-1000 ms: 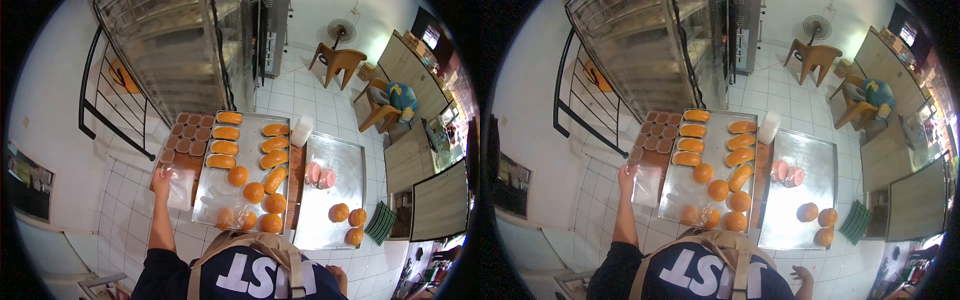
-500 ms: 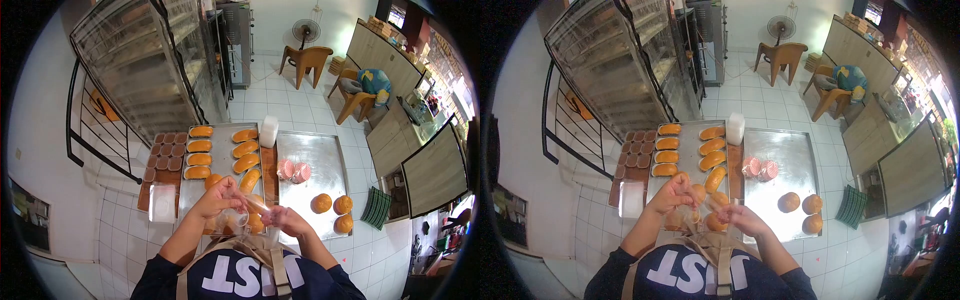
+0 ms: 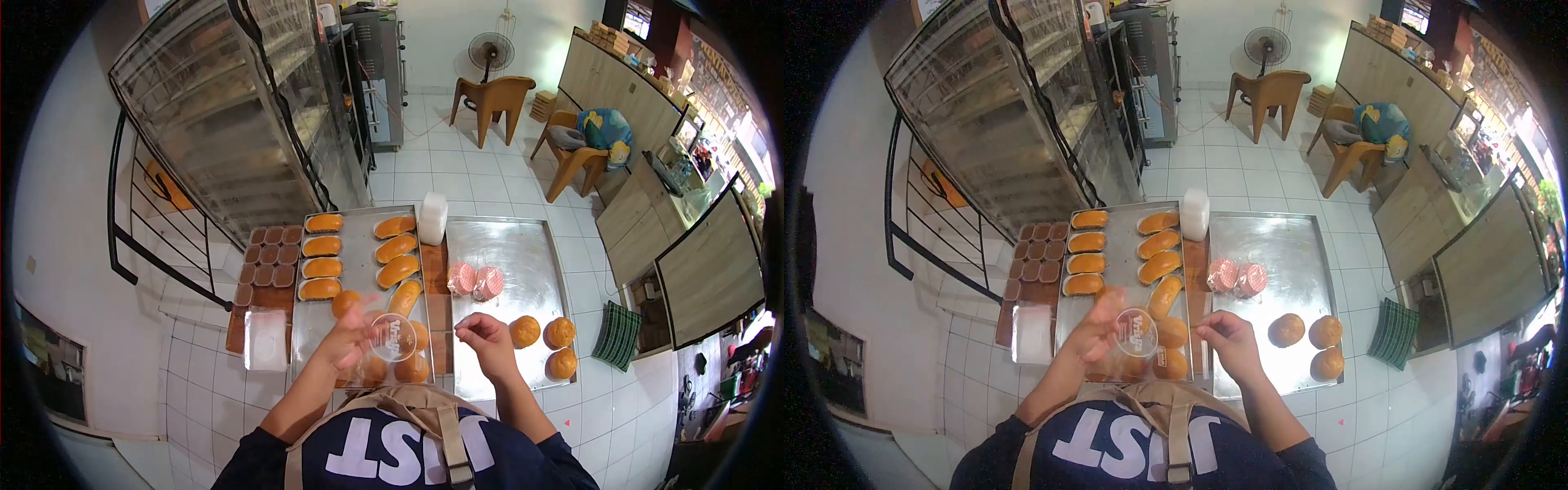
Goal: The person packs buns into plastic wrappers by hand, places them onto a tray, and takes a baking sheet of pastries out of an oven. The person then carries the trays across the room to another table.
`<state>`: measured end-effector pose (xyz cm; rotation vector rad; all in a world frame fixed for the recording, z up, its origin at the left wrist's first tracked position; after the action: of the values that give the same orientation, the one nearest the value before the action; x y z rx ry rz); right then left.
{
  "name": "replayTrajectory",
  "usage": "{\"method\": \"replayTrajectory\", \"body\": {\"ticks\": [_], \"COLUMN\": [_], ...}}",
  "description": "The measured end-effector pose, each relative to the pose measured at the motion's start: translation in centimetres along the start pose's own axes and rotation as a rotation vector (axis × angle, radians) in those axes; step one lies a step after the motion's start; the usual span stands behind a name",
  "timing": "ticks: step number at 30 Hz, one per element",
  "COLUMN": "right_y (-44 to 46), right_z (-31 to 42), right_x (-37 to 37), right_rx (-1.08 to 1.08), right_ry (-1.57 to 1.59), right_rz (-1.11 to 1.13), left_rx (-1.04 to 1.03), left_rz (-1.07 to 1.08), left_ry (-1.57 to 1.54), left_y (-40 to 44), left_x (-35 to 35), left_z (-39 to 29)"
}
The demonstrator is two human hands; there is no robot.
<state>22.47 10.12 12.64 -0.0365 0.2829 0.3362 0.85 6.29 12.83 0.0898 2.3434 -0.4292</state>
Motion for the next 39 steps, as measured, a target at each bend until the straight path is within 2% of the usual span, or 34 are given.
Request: {"method": "replayTrajectory", "body": {"ticks": [1, 4, 7, 13, 16, 17, 21, 22, 23, 24, 26, 28, 30, 32, 34, 36, 38, 39], "right_y": [0.1, 0.2, 0.3, -0.5, -2.3, -3.8, -13.4, -16.4, -18.6, -20.6, -20.9, -17.5, -13.9, -11.5, -10.1, -8.3, -7.0, -6.6], "right_z": [0.1, 0.1, -0.4, -0.6, -0.7, -1.4, -9.9, -13.7, -14.9, -20.5, -17.2, -17.8, -13.2, -14.7, -17.5, -17.7, -18.1, -18.3], "right_x": [0.1, 0.2, 0.2, 0.9, 4.6, 6.8, 15.0, 17.7, 18.6, 22.6, 21.5, 23.1, 21.7, 23.6, 25.9, 25.8, 25.7, 25.6], "right_rx": [0.005, 0.006, -0.008, -0.01, -0.032, -0.118, -0.53, -0.676, -0.762, -0.768, -0.869, -0.644, -0.536, -0.331, -0.257, -0.223, -0.076, -0.117], "right_ry": [0.01, 0.034, 0.021, -0.139, -0.188, -0.249, 0.178, 0.122, -0.204, -1.082, -1.617, -1.186, -1.209, -1.327, -1.05, -0.951, -0.917, -0.931], "right_rz": [-0.018, -0.051, -0.041, 0.004, -0.045, -0.016, -0.099, -0.149, 0.014, 0.389, 0.367, -0.005, -0.302, -0.398, -0.684, -0.772, -0.921, -0.958], "left_rx": [0.063, 0.137, -0.082, -0.241, -0.215, -0.215, -0.216, -0.217, -0.197, -0.18, -0.139, -0.101, -0.103, -0.101, -0.101, -0.08, -0.068, -0.064], "left_rz": [0.044, -0.016, -0.143, -0.275, -0.3, -0.304, -0.253, -0.224, -0.218, -0.211, -0.2, -0.188, -0.171, -0.156, -0.144, -0.112, -0.094, -0.091], "left_ry": [-0.038, 0.063, 0.197, 0.625, 0.446, 0.367, 0.127, 0.088, 0.077, 0.064, 0.06, 0.076, 0.059, 0.041, 0.016, -0.008, -0.019, -0.019], "left_y": [0.0, 0.9, 1.4, 2.1, 2.0, 1.8, 1.6, 1.7, 1.9, 2.1, 2.5, 2.7, 3.1, 3.3, 3.4, 3.3, 3.0, 2.8], "left_x": [-0.1, 1.5, 2.7, 4.6, 4.9, 4.7, 5.6, 6.2, 6.4, 6.6, 6.3, 5.4, 4.5, 3.6, 2.9, 2.8, 3.0, 3.3], "left_z": [0.9, 2.9, 2.1, 1.0, 0.7, 0.5, -0.1, 0.1, 0.3, 0.5, 1.1, 1.3, 1.4, 1.5, 1.5, 1.7, 1.9, 2.1]}}
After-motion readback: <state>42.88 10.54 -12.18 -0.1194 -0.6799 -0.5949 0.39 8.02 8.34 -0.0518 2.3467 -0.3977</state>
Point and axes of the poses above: each hand's wrist, its own y-axis towards the middle knuckle, its own x-axis out of the back of the hand, z = x × y, the point moved 7 cm from there along y, towards the middle knuckle, and after that the axes turned 6 degrees about x, right-handed, at the moved point
